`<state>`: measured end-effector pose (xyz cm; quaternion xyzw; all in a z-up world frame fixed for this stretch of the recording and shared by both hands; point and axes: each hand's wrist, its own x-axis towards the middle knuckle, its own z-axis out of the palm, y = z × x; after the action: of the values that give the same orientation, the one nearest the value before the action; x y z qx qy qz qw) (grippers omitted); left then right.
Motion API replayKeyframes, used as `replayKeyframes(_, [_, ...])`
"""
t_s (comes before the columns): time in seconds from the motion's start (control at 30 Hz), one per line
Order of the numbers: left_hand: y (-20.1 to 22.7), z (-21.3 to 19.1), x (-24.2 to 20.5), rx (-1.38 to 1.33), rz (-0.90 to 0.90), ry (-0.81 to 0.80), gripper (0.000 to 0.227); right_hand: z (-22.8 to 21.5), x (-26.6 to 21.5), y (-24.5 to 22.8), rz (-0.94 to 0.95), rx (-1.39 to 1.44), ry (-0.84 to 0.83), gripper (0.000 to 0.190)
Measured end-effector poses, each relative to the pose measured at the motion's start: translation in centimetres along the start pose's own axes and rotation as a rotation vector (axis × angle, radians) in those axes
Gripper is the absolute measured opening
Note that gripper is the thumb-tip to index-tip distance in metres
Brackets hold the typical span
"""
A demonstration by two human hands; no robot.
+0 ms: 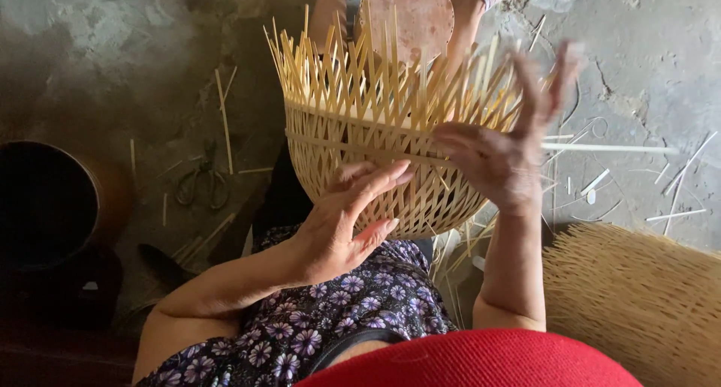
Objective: The person weaves a bamboo basket by hand, interlacing long bamboo strips horizontally through the vertical spokes of the frame. They rotate the basket while pressing the strips into place and occasionally picking up additional bamboo pieces to continue the weave.
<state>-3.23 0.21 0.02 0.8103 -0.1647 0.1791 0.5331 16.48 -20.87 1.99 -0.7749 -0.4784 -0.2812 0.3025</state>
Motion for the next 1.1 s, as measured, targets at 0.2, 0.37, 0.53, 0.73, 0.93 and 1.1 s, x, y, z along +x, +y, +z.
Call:
replayKeyframes(0.2, [0.4,-0.4,0.3,-0.014,-0.015,-0.038,0.080,-0.3,0.6,-1.8,0.021,0.039,-0.268,0.015])
replayKeyframes(0.37, [0.3,-0.9,0.5,-0.081,-0.021,-0.055,0.076,-0.6,1.0,-2.3,0.080,0.047,-0.319,0.007])
replayKeyframes(0.53, [0.1,-1.0,0.7,-0.163,-0.093,-0.099,0.071,-0.8,0.9,-2.4,0.105,0.087,-0.366,0.013])
replayKeyframes(0.73, [-0.7,-0.7,0.5,-0.105,-0.042,-0.068,0.069,-0.6,0.8,-2.4,0.067,0.027,-0.364,0.016])
replayKeyframes(0.93, [-0.4,-1.1,0.8,-0.139,-0.090,-0.097,0.069,-0.6,0.5,-2.3,0.070,0.018,-0.359,0.018])
replayKeyframes(1.1, [-0.3,-1.2,1.0,-0.121,-0.090,-0.099,0.069,-0.6,0.5,-2.3,0.070,0.019,-0.364,0.017])
